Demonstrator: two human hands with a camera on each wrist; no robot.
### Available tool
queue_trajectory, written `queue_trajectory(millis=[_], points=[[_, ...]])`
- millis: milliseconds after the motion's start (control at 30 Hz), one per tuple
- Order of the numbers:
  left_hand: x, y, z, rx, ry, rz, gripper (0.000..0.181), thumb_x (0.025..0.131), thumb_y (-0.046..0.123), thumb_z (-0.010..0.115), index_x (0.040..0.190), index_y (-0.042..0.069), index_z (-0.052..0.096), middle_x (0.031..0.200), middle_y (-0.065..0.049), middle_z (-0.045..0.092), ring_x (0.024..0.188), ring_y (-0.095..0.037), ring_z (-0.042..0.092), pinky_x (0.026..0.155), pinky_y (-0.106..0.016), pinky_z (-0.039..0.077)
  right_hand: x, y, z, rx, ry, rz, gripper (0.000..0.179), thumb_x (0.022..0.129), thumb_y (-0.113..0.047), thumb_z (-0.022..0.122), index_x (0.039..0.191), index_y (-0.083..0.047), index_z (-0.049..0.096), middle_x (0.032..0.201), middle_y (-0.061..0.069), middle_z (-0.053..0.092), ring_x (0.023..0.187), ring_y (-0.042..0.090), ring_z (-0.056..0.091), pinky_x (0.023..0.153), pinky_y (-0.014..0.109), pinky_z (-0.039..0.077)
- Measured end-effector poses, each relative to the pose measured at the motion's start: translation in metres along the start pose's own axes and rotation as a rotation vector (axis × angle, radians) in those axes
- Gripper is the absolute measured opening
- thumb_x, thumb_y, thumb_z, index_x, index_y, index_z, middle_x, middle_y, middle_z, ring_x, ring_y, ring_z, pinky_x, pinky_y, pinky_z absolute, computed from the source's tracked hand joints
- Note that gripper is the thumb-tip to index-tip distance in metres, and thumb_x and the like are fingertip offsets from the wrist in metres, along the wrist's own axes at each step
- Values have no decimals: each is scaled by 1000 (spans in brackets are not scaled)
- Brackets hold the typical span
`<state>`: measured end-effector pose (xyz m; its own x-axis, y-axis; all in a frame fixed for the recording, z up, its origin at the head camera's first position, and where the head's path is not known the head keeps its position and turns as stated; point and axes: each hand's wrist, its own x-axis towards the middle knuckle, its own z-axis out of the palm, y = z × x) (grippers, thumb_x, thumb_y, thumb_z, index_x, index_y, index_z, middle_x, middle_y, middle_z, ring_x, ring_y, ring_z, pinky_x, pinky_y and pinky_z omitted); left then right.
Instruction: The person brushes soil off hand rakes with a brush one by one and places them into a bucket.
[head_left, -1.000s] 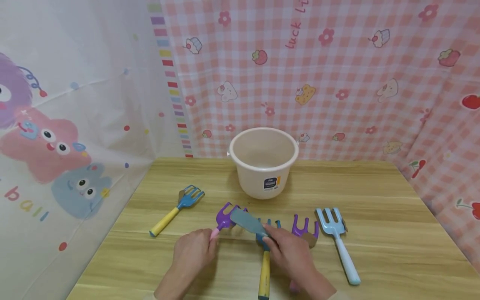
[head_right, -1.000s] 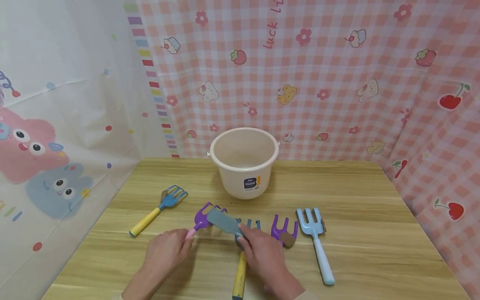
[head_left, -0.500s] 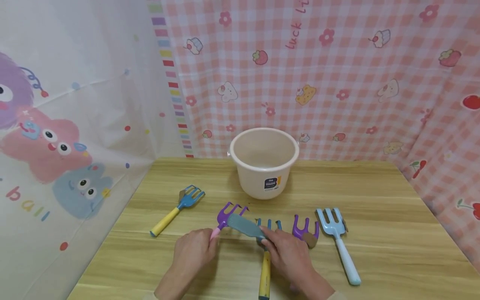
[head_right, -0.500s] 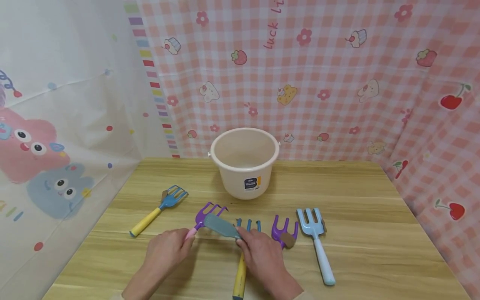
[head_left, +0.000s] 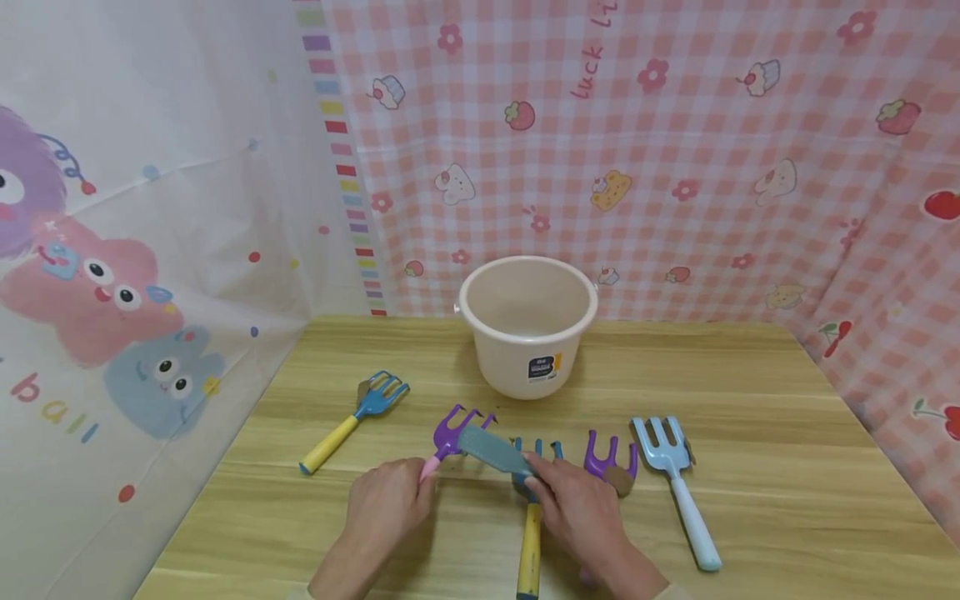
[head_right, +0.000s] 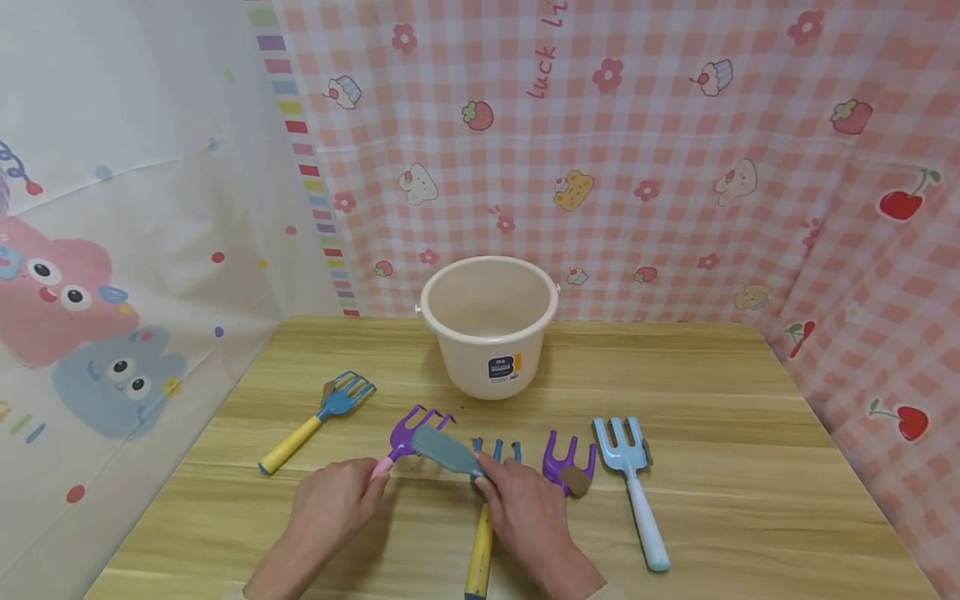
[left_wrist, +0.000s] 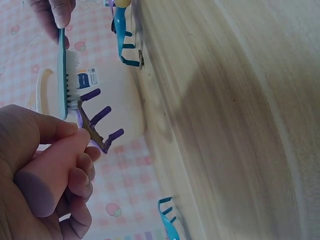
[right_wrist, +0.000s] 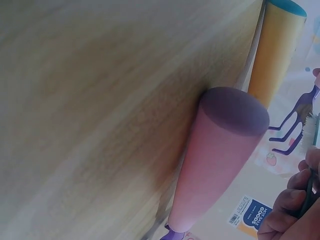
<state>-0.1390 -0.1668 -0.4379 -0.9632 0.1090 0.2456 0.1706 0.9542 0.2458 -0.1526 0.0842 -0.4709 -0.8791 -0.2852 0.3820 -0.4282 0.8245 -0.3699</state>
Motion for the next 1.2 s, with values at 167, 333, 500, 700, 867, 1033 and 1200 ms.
queue_trajectory(millis=[167, 333, 500, 700, 867, 1033, 1200], points=[[0, 0, 1, 4, 1, 2, 36, 93, 24, 65, 62, 18, 49, 54, 6, 40, 48, -12, 38, 43, -28, 33, -1, 0, -1, 4, -5, 12, 33, 93, -28, 69, 125, -22, 69, 78, -10, 61, 57, 2, 42, 48, 20, 34], [0, 0, 1, 2, 2, 1, 35, 93, 24, 65, 62, 18, 49, 55, 6, 40, 48, -12, 38, 43, -28, 33, -2, 1, -1, 5, 36, -6, 33, 91, -26, 71, 124, -21, 70, 76, -9, 59, 55, 2, 41, 47, 20, 33], [-1, 0, 0, -2, 12, 11, 34, 92, 22, 66, 62, 17, 50, 55, 6, 40, 48, -12, 38, 43, -28, 33, -2, 1, -2, 6, 38, 4, 33, 92, -26, 71, 124, -22, 69, 78, -8, 62, 55, 3, 42, 47, 20, 34], [-1, 0, 0, -2, 11, 9, 35, 92, 22, 66, 62, 18, 48, 54, 6, 40, 48, -12, 38, 43, -29, 33, -1, 2, -3, 3, 20, 17, 35, 92, -25, 70, 127, -21, 68, 83, -6, 65, 57, 4, 48, 49, 21, 37], [-1, -1, 1, -5, 13, 10, 35, 92, 22, 65, 61, 18, 49, 55, 6, 41, 48, -12, 38, 44, -29, 34, -1, 3, -4, 4, 15, 24, 34, 93, -26, 69, 127, -22, 68, 79, -9, 62, 56, 3, 44, 48, 21, 36], [-1, -1, 2, -12, 9, 8, 34, 92, 22, 65, 61, 18, 49, 54, 6, 40, 48, -12, 38, 44, -28, 33, 0, 5, -4, -2, 3, 36, 34, 93, -27, 69, 127, -21, 68, 74, -11, 56, 53, 2, 38, 47, 21, 33], [-1, 0, 2, -11, 5, 5, 33, 92, 21, 65, 62, 18, 50, 55, 6, 40, 48, -12, 38, 44, -29, 33, 1, 7, -3, -8, -10, 51, 34, 93, -28, 68, 127, -21, 68, 70, -13, 50, 52, 3, 35, 47, 21, 32]])
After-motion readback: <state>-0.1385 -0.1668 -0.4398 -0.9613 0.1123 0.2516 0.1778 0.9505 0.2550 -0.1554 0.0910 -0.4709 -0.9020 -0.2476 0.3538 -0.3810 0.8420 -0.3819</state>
